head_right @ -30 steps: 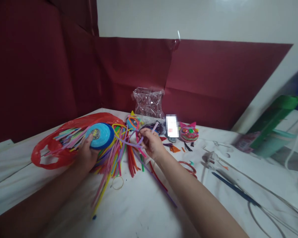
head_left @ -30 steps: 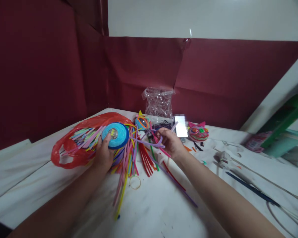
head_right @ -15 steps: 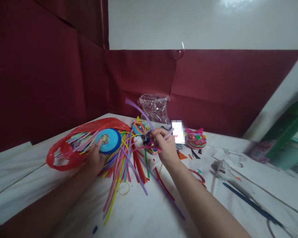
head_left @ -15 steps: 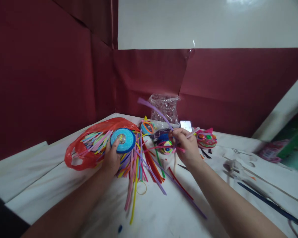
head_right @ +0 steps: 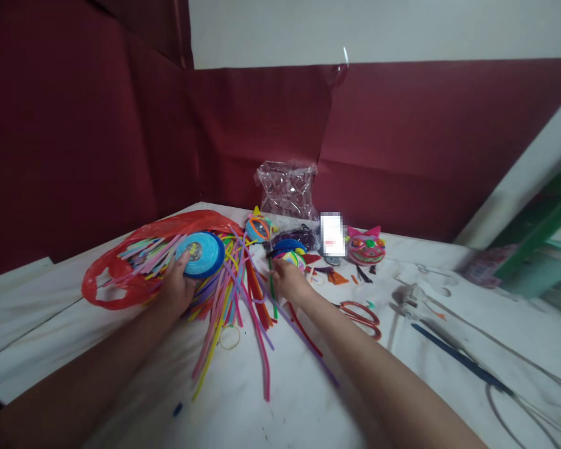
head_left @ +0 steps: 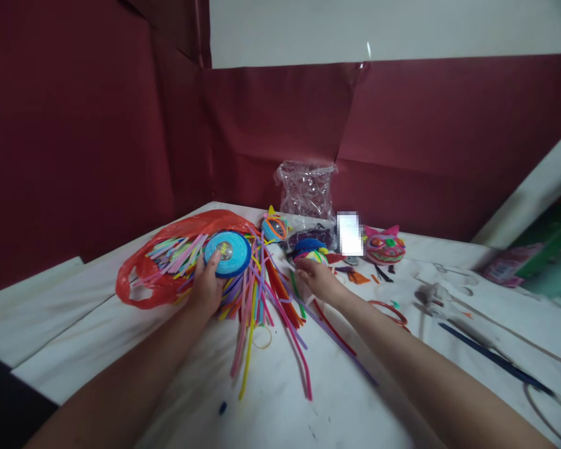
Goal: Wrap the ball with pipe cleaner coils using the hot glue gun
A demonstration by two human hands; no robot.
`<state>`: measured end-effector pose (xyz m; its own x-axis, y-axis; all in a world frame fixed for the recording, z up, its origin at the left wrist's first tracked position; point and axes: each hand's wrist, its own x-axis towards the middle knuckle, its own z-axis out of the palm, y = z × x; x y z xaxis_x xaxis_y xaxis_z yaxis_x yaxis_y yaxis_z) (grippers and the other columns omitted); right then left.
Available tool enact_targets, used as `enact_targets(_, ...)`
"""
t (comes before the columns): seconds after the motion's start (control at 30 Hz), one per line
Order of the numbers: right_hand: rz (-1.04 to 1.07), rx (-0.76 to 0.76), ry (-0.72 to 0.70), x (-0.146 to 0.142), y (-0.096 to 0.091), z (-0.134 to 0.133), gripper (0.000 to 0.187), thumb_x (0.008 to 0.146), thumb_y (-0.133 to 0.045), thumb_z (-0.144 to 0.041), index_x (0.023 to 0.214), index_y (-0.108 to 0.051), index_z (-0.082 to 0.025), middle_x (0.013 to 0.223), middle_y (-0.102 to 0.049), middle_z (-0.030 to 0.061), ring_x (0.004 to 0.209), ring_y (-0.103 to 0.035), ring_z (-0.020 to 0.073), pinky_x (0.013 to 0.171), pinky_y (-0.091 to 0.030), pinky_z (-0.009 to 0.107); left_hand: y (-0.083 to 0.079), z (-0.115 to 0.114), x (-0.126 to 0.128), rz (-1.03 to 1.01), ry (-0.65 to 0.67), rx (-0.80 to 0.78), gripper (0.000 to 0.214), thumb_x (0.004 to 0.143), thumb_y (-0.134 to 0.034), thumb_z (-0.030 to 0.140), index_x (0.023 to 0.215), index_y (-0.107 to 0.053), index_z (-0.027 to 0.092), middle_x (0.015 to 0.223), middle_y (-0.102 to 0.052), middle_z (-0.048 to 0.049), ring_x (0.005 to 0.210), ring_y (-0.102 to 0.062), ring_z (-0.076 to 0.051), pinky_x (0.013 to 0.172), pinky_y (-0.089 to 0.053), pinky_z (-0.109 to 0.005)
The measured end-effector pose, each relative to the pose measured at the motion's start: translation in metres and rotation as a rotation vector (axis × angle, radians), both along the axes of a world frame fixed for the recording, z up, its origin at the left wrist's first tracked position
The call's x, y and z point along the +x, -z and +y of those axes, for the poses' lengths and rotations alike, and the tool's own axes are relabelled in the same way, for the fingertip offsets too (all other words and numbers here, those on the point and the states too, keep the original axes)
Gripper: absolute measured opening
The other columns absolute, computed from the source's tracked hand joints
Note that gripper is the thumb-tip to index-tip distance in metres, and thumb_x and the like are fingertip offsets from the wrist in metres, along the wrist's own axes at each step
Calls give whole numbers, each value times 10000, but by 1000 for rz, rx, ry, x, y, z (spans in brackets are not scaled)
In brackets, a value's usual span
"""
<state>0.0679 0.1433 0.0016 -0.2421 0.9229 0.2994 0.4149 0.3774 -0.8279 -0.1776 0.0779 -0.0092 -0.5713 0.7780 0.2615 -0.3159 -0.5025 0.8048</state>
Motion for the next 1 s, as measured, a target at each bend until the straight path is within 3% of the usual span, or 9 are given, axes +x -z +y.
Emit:
enact_targets(0.07,-13,19,11,8,-4,1,35,721,-615,-186,702,-625,-214,657,-640,9,674,-588,194,675,-445,307,-4,-4,0,59,-15,-50,386,639,-779,237,1002,-651,206,1107,-675,-96,1126,-611,-298,913,-532,-365)
enact_targets(0.23,3,59,-22,20,-6,-12,154,791,-563,-278,653,-542,-213,622,-592,1,601,-550,167,615,-430,290,-7,-1,3,30,-49,-62,320,736,-703,335,1018,-631,201,1073,-675,-93,1070,-637,-265,885,-541,-365)
enact_targets(0.47,-47,-8,-391,-10,5,-88,131,819,-545,-194,710,-619,-195,637,-630,-4,568,-573,140,540,-438,240,-7,-1,13,-11,-25,-84,400,756,-678,397,1090,-600,191,1084,-678,-113,1012,-656,-289,824,-558,-378)
enact_targets(0.57,-227,226,-735,-32,6,-126,174,883,-508,-143,849,-677,-172,845,-699,63,789,-644,175,693,-491,263,-7,-1,16,13,-25,-79,398,757,-671,405,1090,-596,201,1066,-681,-108,1030,-650,-291,835,-549,-378)
enact_targets(0.67,-498,497,-893,-53,10,-148,108,887,-578,-183,897,-682,-157,882,-700,84,857,-636,205,748,-489,287,-6,0,17,50,-58,-97,371,755,-665,401,1060,-595,202,1073,-680,-110,1052,-641,-291,859,-541,-387)
enact_targets(0.8,-743,723,-904,-70,18,-158,155,908,-552,-172,798,-661,-163,798,-676,43,746,-604,187,675,-478,278,-6,-5,13,200,-110,-130,269,753,-656,359,969,-619,204,1065,-667,-116,1118,-605,-308,939,-502,-432)
enact_targets(0.87,-772,766,-899,-75,16,-157,137,897,-545,-146,824,-660,-153,796,-676,42,732,-596,185,651,-481,279,-3,-8,6,251,-120,-119,254,665,-727,259,894,-637,198,1107,-644,-118,1235,-514,-329,1048,-413,-447)
enact_targets(0.93,-735,765,-877,-77,10,-152,133,879,-533,-113,849,-659,-146,801,-680,52,740,-595,187,653,-491,282,0,-8,-3,452,-185,-101,281,577,-756,181,836,-649,206,1144,-630,-97,1303,-435,-343,1132,-295,-470)
enact_targets(1.0,-562,677,-777,-77,1,-138,171,838,-517,-59,838,-653,-163,821,-689,63,776,-604,193,697,-506,287,4,-6,-9,490,-198,-79,273,560,-741,142,810,-651,207,1173,-616,-88,1340,-382,-353,1165,-210,-491)
